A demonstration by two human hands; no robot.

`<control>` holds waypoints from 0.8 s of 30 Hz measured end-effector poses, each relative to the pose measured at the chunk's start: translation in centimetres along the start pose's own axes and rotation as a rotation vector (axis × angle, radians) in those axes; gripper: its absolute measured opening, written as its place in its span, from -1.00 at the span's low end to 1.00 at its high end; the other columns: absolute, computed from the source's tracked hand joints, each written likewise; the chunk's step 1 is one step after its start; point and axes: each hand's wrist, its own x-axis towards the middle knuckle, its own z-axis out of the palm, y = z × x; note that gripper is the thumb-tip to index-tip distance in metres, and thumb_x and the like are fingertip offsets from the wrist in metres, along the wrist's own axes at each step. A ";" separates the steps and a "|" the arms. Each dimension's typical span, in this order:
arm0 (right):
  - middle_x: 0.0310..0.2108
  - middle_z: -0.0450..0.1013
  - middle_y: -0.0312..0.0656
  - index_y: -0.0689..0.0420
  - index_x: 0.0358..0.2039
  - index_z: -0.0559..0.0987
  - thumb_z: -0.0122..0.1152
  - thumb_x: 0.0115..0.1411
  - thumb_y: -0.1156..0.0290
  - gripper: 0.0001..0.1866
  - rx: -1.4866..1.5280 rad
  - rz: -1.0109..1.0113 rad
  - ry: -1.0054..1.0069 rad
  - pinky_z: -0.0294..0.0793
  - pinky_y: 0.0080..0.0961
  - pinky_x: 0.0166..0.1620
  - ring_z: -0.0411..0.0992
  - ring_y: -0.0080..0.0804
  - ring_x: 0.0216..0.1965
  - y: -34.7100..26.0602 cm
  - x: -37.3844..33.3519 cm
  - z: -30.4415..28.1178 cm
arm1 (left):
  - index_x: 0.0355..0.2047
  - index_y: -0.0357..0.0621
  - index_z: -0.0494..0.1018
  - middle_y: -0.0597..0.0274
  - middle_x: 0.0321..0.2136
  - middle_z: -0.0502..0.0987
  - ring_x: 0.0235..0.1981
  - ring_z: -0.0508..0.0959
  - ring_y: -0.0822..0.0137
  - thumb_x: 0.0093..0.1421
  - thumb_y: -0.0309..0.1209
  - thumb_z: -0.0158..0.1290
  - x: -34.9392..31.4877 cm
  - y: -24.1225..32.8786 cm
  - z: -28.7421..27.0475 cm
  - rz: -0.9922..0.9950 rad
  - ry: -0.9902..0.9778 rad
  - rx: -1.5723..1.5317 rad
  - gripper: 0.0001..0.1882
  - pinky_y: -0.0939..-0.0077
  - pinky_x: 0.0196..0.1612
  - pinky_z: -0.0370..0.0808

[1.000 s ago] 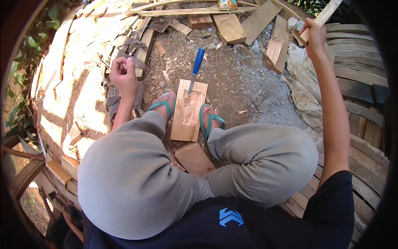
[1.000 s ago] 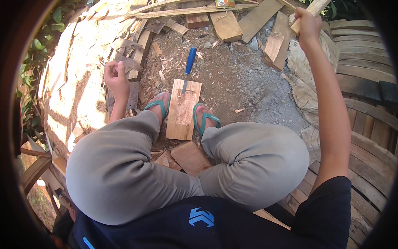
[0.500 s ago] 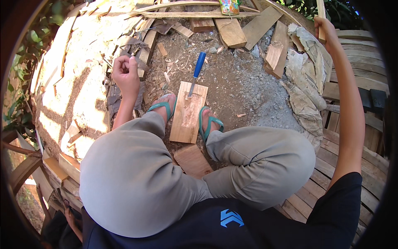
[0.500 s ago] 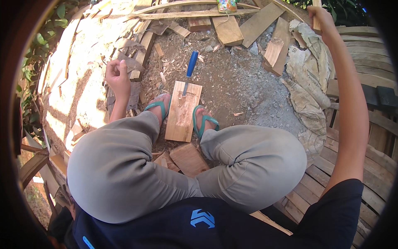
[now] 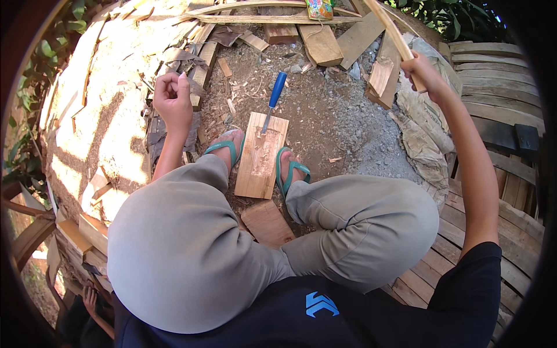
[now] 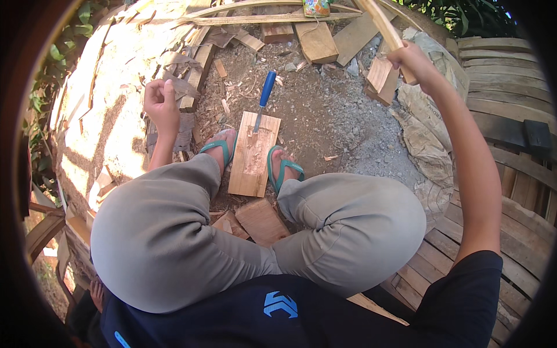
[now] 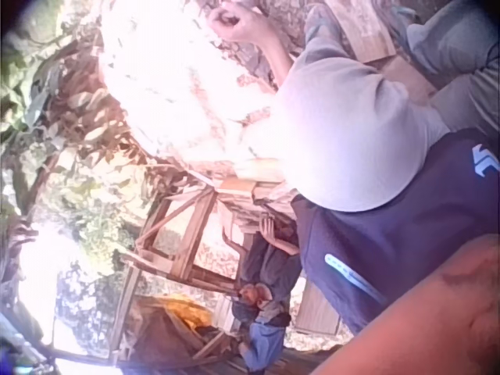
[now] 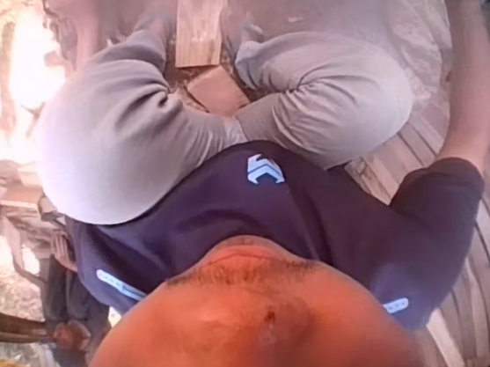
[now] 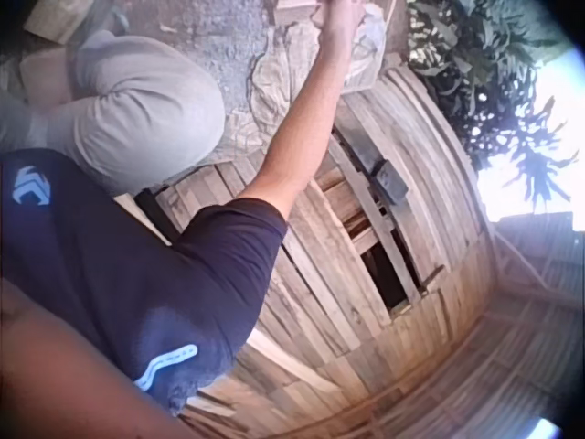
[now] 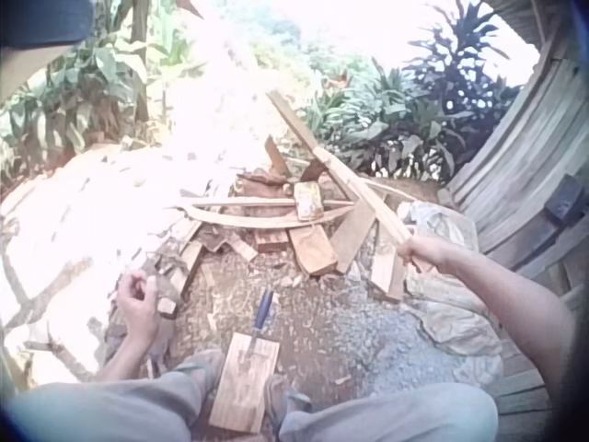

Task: The person is using a chisel and a piece of scrap wood as a mallet to carve a rectangular groove into a larger block of wood.

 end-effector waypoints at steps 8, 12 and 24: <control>-0.40 0.46 -0.09 0.32 -0.16 0.44 0.26 -0.14 0.45 -0.53 0.134 -0.051 -0.025 0.44 -0.41 -0.32 0.45 -0.37 -0.40 3.5 -4.8 14.3 | -0.36 -0.14 0.42 0.60 -0.61 0.24 -0.58 0.16 0.73 0.33 -0.50 0.15 -0.4 -0.5 -0.7 -0.019 0.017 0.005 -0.86 0.72 -0.54 0.07; -0.46 0.39 -0.31 0.20 -0.10 0.47 0.20 -0.15 0.51 -0.52 0.022 0.197 -0.547 0.30 -0.56 -0.48 0.34 -0.58 -0.51 5.3 -8.4 14.1 | -0.38 -0.14 0.40 0.59 -0.61 0.24 -0.58 0.17 0.73 0.33 -0.50 0.14 -0.2 -1.0 0.3 -0.012 -0.048 -0.033 -0.85 0.71 -0.54 0.07; -0.43 0.32 -0.38 0.22 -0.10 0.44 0.13 -0.03 0.37 -0.56 0.467 -0.023 -0.168 0.42 -0.64 -0.41 0.31 -0.65 -0.53 1.5 -2.0 7.1 | 0.09 -0.25 0.38 -0.07 -0.24 0.62 -0.23 0.65 0.10 0.25 0.00 0.23 -4.3 -5.7 14.9 -0.175 -1.034 0.472 -0.37 0.20 -0.16 0.57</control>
